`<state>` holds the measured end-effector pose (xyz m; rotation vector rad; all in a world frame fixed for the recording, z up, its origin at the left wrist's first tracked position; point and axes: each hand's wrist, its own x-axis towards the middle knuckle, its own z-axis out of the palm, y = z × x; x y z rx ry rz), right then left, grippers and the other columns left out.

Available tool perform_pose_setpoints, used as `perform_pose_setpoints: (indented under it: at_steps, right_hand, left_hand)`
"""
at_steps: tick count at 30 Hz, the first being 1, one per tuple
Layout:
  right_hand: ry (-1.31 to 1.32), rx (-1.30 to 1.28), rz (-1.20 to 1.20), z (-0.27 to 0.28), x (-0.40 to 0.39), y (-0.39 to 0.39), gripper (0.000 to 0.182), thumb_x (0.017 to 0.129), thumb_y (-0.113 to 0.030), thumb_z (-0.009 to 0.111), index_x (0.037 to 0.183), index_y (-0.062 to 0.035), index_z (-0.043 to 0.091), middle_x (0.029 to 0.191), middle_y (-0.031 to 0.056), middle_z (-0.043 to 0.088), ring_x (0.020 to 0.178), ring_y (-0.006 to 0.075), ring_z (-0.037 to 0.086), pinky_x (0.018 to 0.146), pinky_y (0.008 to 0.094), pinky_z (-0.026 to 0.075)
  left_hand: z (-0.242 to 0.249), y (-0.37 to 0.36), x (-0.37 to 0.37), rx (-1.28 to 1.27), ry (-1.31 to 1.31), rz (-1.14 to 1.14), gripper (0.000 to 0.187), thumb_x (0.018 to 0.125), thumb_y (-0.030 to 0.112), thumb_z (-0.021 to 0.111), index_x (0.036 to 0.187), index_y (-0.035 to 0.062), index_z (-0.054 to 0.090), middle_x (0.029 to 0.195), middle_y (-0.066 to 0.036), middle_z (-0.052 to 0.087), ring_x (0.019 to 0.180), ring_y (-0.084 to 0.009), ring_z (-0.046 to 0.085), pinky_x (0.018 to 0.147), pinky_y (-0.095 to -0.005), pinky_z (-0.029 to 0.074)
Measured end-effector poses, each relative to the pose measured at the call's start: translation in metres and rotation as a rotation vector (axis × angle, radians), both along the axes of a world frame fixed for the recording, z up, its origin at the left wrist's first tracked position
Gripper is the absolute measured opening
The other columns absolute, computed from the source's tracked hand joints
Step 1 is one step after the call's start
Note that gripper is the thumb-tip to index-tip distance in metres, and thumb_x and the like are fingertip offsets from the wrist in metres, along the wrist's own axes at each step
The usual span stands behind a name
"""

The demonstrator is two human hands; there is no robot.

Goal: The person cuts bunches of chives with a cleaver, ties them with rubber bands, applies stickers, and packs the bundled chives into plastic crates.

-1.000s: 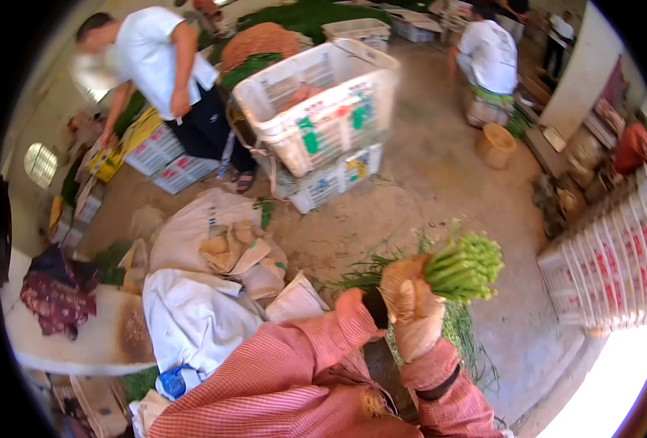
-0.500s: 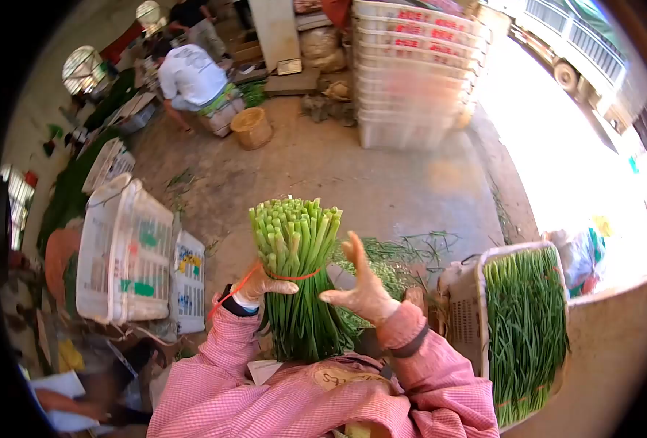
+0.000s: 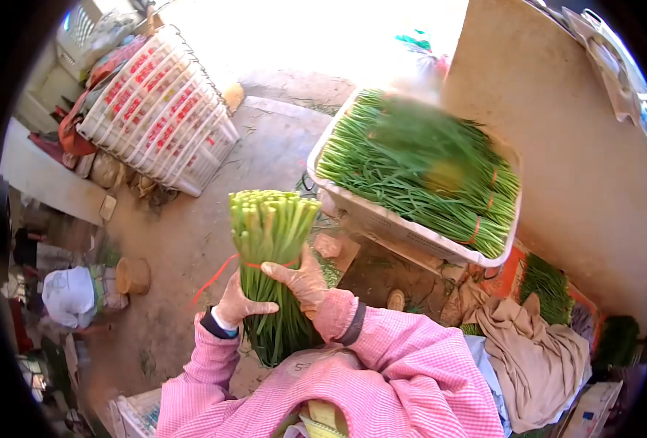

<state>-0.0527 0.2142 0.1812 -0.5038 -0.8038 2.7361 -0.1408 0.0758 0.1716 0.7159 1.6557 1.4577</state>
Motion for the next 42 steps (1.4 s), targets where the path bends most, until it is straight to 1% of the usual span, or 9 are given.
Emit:
perform_pose_setpoints:
  at_steps: [9,13,22,25,28,30,35,39,42]
  right_hand:
    - [-0.155,0.333,0.044,0.005,0.052,0.129,0.087,0.069,-0.021,0.074,0.137,-0.0083,0.02,0.13,0.0126,0.037,0.122,0.0239,0.034,0.097,0.0377,0.033]
    - [-0.156,1.256,0.337,0.007,0.056,0.125,0.036,0.069,-0.008,0.071,0.102,-0.0031,0.057,0.089,0.0056,0.054,0.083,0.0174,0.053,0.077,0.0279,0.043]
    - [-0.54,0.673,0.175,-0.057,0.03,0.119,0.02,0.087,-0.018,0.053,0.099,-0.0067,0.063,0.058,-0.0042,0.051,0.045,0.0024,0.038,0.039,0.0178,0.026]
    - [-0.032,0.914,0.306,-0.017,0.029,0.076,0.042,0.079,-0.018,0.065,0.116,-0.0021,0.053,0.083,0.0044,0.059,0.074,0.0105,0.053,0.068,0.0224,0.043]
    - [-0.289,0.709,0.634,-0.063,0.019,0.08,0.061,0.074,-0.019,0.07,0.124,0.0009,0.042,0.119,0.0147,0.051,0.106,0.0216,0.049,0.089,0.0302,0.04]
    - [-0.666,1.619,0.123,-0.089,0.026,0.105,0.065,0.074,-0.021,0.07,0.126,0.001,0.038,0.124,0.0209,0.045,0.11,0.0256,0.048,0.091,0.0321,0.04]
    - [-0.231,0.699,0.59,-0.051,0.04,0.002,0.111,0.063,-0.036,0.077,0.138,-0.0043,0.0,0.135,0.0306,0.023,0.128,0.0369,0.022,0.105,0.0415,0.02]
    - [-0.036,0.006,0.21,-0.035,0.012,-0.027,0.086,0.062,-0.025,0.08,0.13,-0.0085,0.03,0.121,0.0074,0.048,0.114,0.0198,0.043,0.097,0.0346,0.034]
    - [0.059,0.131,0.036,-0.014,0.033,-0.004,0.086,0.06,-0.017,0.081,0.129,-0.0077,0.032,0.12,0.007,0.049,0.111,0.0188,0.046,0.095,0.0339,0.037]
  left_hand:
    - [0.048,0.015,0.045,-0.252,-0.4,-0.165,0.079,0.058,0.003,0.076,0.127,0.003,0.038,0.118,-0.004,0.052,0.106,-0.013,0.048,0.094,-0.0301,0.037]
    - [0.027,0.018,0.104,-0.24,-0.619,0.084,0.074,0.058,0.002,0.075,0.124,0.0011,0.041,0.113,-0.005,0.054,0.103,-0.0145,0.051,0.092,-0.0303,0.038]
    - [0.029,-0.035,0.112,-0.177,-0.602,0.221,0.071,0.058,0.005,0.075,0.122,0.0007,0.044,0.111,-0.004,0.055,0.1,-0.0139,0.052,0.09,-0.0291,0.04]
    - [0.028,-0.059,0.103,-0.191,-0.574,0.242,0.068,0.059,0.005,0.075,0.12,0.0006,0.044,0.109,-0.005,0.056,0.099,-0.0141,0.053,0.089,-0.0298,0.04]
    - [0.03,-0.072,0.093,-0.25,-0.46,0.257,0.067,0.06,0.006,0.075,0.12,0.0007,0.045,0.108,-0.005,0.057,0.097,-0.0144,0.054,0.088,-0.0302,0.041]
    - [0.032,-0.082,0.08,-0.192,-0.509,0.327,0.066,0.06,0.004,0.074,0.119,0.0007,0.045,0.106,-0.005,0.057,0.096,-0.0145,0.054,0.088,-0.0305,0.042]
    - [0.036,-0.067,0.042,-0.275,0.164,0.364,0.057,0.059,0.006,0.073,0.111,0.0005,0.05,0.097,-0.007,0.061,0.083,-0.0162,0.06,0.078,-0.0303,0.047]
    - [0.086,-0.019,0.063,-0.669,0.996,-0.024,0.09,0.048,0.029,0.081,0.122,-0.001,0.039,0.114,-0.017,0.051,0.103,-0.0299,0.051,0.089,-0.0385,0.039]
    - [0.106,-0.03,0.046,-0.46,1.406,-0.025,0.123,0.044,0.046,0.08,0.135,-0.0041,0.015,0.134,-0.023,0.027,0.122,-0.0352,0.03,0.103,-0.0412,0.019]
